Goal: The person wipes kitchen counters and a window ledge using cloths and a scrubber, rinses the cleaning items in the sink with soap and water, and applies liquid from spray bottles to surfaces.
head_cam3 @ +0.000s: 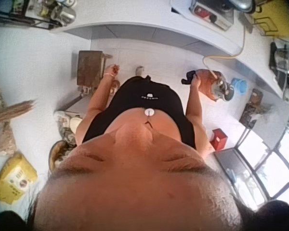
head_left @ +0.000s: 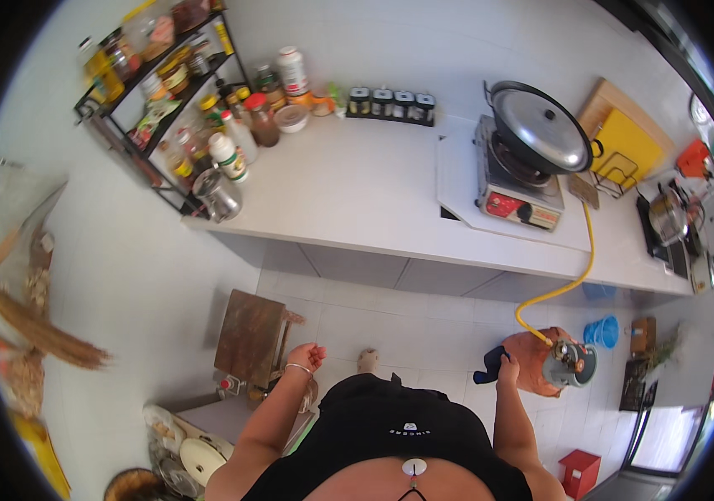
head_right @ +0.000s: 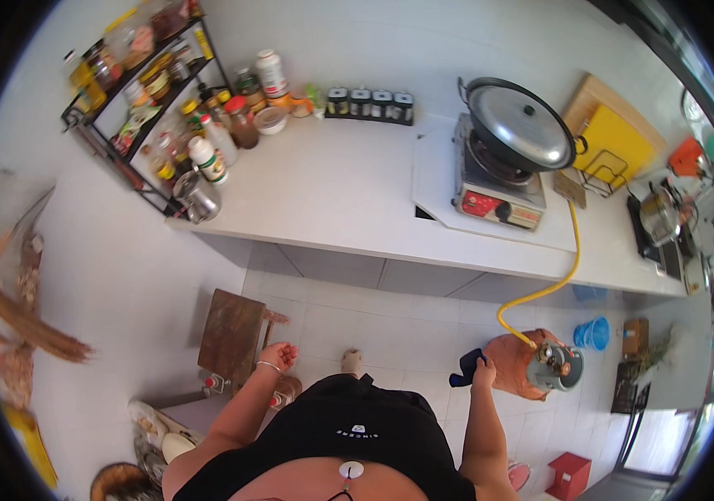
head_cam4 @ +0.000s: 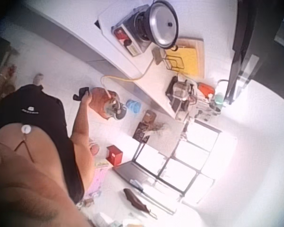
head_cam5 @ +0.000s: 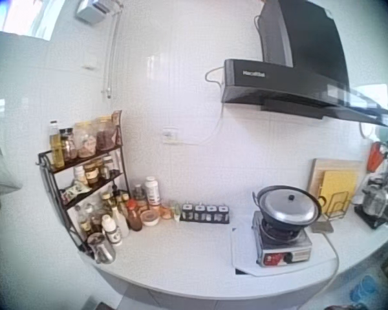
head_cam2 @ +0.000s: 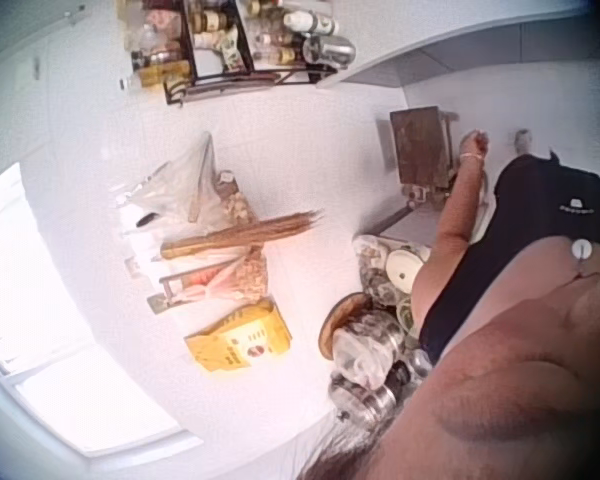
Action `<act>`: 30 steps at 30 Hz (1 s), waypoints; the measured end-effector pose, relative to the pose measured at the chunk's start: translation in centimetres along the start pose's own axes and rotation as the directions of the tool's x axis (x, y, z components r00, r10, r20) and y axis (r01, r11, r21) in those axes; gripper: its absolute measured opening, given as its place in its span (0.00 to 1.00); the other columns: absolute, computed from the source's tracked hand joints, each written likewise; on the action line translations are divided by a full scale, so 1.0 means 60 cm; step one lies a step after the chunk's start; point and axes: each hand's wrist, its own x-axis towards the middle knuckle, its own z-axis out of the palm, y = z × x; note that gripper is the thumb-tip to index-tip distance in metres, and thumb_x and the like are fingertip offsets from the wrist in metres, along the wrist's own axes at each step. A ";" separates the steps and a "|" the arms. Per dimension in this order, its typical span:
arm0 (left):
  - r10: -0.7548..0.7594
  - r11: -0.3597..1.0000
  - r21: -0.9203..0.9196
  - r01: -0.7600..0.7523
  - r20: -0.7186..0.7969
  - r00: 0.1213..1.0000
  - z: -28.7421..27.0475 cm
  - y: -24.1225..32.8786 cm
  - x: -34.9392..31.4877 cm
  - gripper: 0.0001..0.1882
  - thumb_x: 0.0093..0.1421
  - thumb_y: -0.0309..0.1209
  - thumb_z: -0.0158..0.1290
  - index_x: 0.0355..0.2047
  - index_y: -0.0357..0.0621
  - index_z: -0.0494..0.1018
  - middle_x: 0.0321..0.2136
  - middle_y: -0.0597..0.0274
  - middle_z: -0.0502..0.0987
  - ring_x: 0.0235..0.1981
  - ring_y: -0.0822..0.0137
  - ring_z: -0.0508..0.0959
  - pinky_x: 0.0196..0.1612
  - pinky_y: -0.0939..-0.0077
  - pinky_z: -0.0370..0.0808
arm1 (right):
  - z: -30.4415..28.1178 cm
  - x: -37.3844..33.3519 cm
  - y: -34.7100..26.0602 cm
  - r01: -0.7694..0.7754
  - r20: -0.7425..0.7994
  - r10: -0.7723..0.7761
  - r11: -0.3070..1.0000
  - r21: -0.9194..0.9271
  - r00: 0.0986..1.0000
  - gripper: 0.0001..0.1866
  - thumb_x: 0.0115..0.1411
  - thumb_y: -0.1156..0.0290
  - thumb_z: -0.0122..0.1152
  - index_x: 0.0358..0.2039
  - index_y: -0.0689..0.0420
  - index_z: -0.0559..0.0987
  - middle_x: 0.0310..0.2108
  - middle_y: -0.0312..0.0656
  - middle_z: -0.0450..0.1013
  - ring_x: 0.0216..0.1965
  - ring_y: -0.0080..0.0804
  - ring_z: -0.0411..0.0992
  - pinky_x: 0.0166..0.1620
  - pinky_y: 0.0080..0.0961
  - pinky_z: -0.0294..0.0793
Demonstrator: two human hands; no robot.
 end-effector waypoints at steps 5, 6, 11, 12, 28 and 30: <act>-0.054 0.972 0.232 0.030 0.095 0.994 0.123 0.045 0.022 0.07 0.56 0.33 0.50 0.32 0.44 0.69 0.28 0.56 0.79 0.25 0.63 0.77 0.24 0.74 0.71 | -0.058 -0.022 0.046 -0.099 -0.119 0.110 0.991 0.095 0.987 0.12 0.54 0.72 0.54 0.37 0.65 0.77 0.32 0.42 0.74 0.34 0.29 0.70 0.40 0.26 0.69; -0.043 0.964 0.267 0.008 0.125 0.991 0.150 0.048 0.025 0.07 0.56 0.33 0.51 0.33 0.44 0.69 0.28 0.55 0.78 0.25 0.63 0.77 0.24 0.74 0.71 | -0.076 -0.031 0.070 -0.143 -0.156 0.157 0.985 0.099 0.975 0.12 0.54 0.72 0.54 0.38 0.65 0.77 0.33 0.43 0.75 0.35 0.31 0.71 0.41 0.27 0.69; -0.026 0.907 0.417 -0.050 0.175 0.984 0.266 0.008 0.020 0.08 0.55 0.33 0.52 0.33 0.44 0.71 0.29 0.55 0.78 0.27 0.61 0.77 0.27 0.72 0.72 | -0.178 -0.095 0.280 -0.506 -0.345 0.485 0.862 0.032 0.803 0.16 0.52 0.65 0.56 0.36 0.64 0.79 0.35 0.48 0.77 0.35 0.38 0.75 0.41 0.31 0.73; -0.078 0.897 0.441 -0.027 0.217 0.973 0.304 -0.021 0.013 0.09 0.55 0.33 0.52 0.34 0.43 0.71 0.29 0.55 0.78 0.27 0.62 0.78 0.27 0.72 0.72 | -0.233 -0.103 0.373 -0.562 -0.317 0.598 0.801 0.206 0.736 0.17 0.52 0.65 0.56 0.37 0.64 0.78 0.36 0.47 0.76 0.35 0.37 0.75 0.42 0.31 0.74; -0.288 0.466 0.849 -0.250 0.413 0.864 0.530 -0.190 -0.082 0.13 0.58 0.34 0.51 0.39 0.39 0.68 0.30 0.58 0.76 0.25 0.70 0.77 0.23 0.81 0.71 | -0.151 0.003 0.242 -0.412 0.181 0.443 0.506 0.758 0.878 0.14 0.56 0.68 0.51 0.39 0.64 0.73 0.35 0.45 0.72 0.36 0.38 0.73 0.42 0.34 0.73; -0.303 0.492 0.841 -0.223 0.406 0.862 0.526 -0.182 -0.062 0.13 0.58 0.34 0.51 0.39 0.39 0.68 0.31 0.58 0.76 0.25 0.70 0.78 0.23 0.81 0.71 | -0.103 0.027 0.156 -0.462 0.292 0.420 0.392 0.796 0.859 0.13 0.57 0.70 0.52 0.40 0.63 0.72 0.36 0.44 0.72 0.37 0.37 0.72 0.43 0.34 0.73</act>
